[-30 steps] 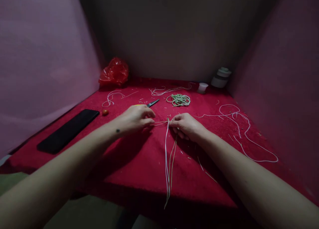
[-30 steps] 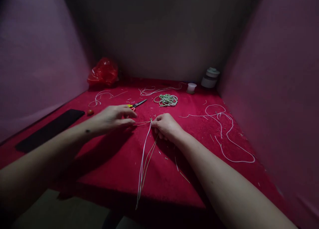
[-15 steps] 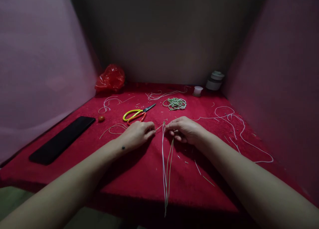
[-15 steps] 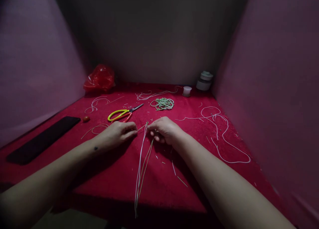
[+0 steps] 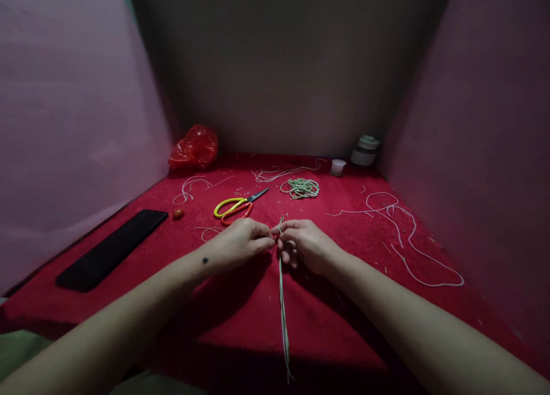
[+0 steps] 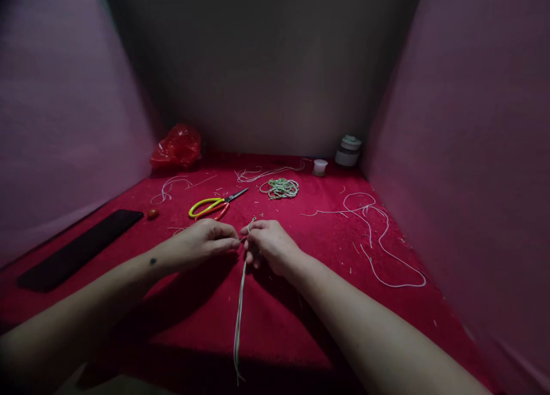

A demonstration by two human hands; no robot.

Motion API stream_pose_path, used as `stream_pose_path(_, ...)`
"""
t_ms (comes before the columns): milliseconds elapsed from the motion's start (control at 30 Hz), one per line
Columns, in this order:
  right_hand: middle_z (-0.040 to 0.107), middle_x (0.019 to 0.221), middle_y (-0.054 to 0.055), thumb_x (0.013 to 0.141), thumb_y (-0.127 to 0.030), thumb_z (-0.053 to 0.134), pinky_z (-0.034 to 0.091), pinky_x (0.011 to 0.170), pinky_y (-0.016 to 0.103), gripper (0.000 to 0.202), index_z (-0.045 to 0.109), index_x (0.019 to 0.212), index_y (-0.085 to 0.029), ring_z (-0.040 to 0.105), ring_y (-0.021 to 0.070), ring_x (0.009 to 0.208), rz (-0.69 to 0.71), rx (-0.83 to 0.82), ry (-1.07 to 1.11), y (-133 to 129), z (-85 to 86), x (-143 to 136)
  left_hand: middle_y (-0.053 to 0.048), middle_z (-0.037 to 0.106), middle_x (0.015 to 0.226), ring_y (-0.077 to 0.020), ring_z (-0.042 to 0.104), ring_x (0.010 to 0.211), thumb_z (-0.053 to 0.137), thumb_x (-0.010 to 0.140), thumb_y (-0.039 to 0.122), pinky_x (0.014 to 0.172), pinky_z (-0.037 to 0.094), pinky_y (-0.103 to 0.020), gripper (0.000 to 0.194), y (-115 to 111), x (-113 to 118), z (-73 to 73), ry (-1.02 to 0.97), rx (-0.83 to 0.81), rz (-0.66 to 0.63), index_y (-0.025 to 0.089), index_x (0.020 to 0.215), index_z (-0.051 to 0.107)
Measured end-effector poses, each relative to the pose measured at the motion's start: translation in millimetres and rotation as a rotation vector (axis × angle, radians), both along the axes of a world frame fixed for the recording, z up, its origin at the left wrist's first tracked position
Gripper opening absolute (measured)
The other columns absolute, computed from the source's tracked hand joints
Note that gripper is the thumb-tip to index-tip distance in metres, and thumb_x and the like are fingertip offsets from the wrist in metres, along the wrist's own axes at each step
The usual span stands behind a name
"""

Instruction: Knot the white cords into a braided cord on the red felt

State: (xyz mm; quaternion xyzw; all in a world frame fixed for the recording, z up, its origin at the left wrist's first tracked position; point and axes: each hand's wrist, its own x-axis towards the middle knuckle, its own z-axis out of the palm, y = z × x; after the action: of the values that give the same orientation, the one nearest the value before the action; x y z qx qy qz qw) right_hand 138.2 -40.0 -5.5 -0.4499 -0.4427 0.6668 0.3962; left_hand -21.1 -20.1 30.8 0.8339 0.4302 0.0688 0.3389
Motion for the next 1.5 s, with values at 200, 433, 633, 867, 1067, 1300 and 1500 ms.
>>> stream_pose_path(200,0.052,0.040,-0.004,0.075,-0.016,0.052,0.026,0.026,0.017,0.003,0.052,0.071,-0.015,0.042,0.0077,0.027,-0.008,0.107,-0.142,-3.0,-7.0,-2.1,0.006,0.037,0.044,-0.0056,0.030,0.040,0.056,0.072,0.035,0.041,0.024,-0.021,0.023,10.5,13.9,28.8,-0.171,-0.342,0.111,0.015,0.063,0.056)
stream_pose_path(433,0.056,0.049,0.000,0.082,-0.013,0.042,0.031,0.030,0.017,0.019,0.055,0.067,-0.011,0.047,0.0067,0.034,-0.105,-0.043,0.072,8.4,-8.8,3.4,-0.003,0.062,0.092,-0.0089,0.055,0.075,0.059,0.074,0.028,0.065,0.042,-0.020,0.030,0.5,58.7,88.4,-0.512,0.188,-0.014,0.017,0.102,0.060)
stream_pose_path(633,0.065,0.061,0.007,0.083,-0.014,0.043,0.022,0.027,0.015,0.021,0.059,0.071,-0.009,0.045,0.0042,0.035,-0.052,-0.119,0.153,10.9,-2.7,8.7,0.000,0.059,0.060,-0.0079,0.052,0.046,0.053,0.078,0.026,0.044,0.039,-0.020,0.016,-13.7,29.7,64.3,-0.362,0.043,0.234,0.013,0.086,0.057)
stream_pose_path(867,0.042,0.033,-0.006,0.082,-0.018,0.047,0.016,0.026,0.017,0.020,0.058,0.067,-0.011,0.025,0.0033,0.025,-0.073,-0.102,0.118,7.5,2.3,8.0,0.000,0.059,0.052,-0.0060,0.045,0.029,0.058,0.074,0.029,0.029,0.030,-0.015,0.020,-17.1,8.4,-14.2,-0.564,-0.632,0.351,0.012,0.084,0.057)
stream_pose_path(1067,0.039,0.032,-0.006,0.080,-0.019,0.050,0.015,0.028,0.017,0.020,0.059,0.064,-0.012,0.025,0.0032,0.026,-0.070,-0.078,0.090,4.6,3.1,8.4,0.005,0.046,0.041,-0.0009,0.029,0.023,0.052,0.078,0.018,0.026,0.028,-0.013,0.014,-19.2,21.7,-24.6,-0.816,-1.008,0.383,0.008,0.071,0.058)
stream_pose_path(1300,0.035,0.029,-0.007,0.081,-0.022,0.049,0.014,0.030,0.019,0.021,0.065,0.077,-0.010,0.024,0.0045,0.027,-0.023,-0.045,0.044,3.8,4.1,11.6,0.008,0.040,0.039,0.0001,0.011,0.026,0.043,0.082,0.013,0.023,0.024,-0.010,0.016,-24.9,11.1,-21.6,-0.867,-1.246,0.292,0.012,0.073,0.056)
stream_pose_path(1500,0.064,0.058,0.002,0.079,-0.018,0.051,0.017,0.028,0.019,0.016,0.065,0.076,-0.010,0.026,0.0014,0.027,-0.099,-0.092,0.078,6.5,2.2,10.1,0.007,0.035,0.033,-0.0019,0.017,0.022,0.051,0.079,0.019,0.023,0.020,-0.012,0.019,-9.3,-24.3,-0.3,-0.650,-1.034,0.224,0.016,0.060,0.047)
